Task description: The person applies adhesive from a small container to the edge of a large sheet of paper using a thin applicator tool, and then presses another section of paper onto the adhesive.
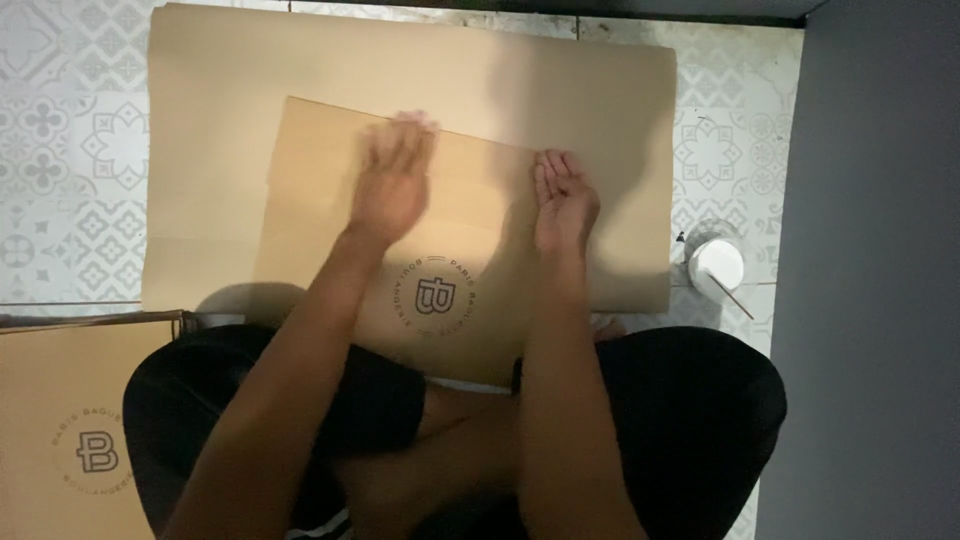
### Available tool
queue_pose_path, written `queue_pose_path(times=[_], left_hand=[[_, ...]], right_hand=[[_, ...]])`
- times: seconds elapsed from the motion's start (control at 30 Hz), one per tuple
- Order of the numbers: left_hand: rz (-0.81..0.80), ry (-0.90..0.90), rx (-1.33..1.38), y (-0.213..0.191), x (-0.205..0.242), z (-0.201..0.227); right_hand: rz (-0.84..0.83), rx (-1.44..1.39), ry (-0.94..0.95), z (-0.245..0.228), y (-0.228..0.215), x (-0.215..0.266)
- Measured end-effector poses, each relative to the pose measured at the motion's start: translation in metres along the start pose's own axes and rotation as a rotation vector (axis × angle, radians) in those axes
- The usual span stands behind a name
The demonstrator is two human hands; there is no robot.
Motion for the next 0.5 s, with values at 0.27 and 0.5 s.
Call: queue_pose_path(times=[0.27, 0.5], left_hand=[[-0.342, -0.139, 0.116, 0.015, -0.010, 0.020], [-0.495, -0.316, 0.101, -0.030, -0.013, -0.011]], right_hand=[[-0.024, 0.035, 0.014, -0.013, -0.016, -0.008], [0.158, -0.036, 0.004, -0.025, 0.013, 0.015]])
Point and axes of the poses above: each hand's wrist, its own x-axis away from the middle knuckle, its own y-axis out of the palm, z = x × y, the point moved 1 cm from there along -x, towards the middle knuckle, and after that the axes turned 3 degrees about -x, right-handed, at the moved point
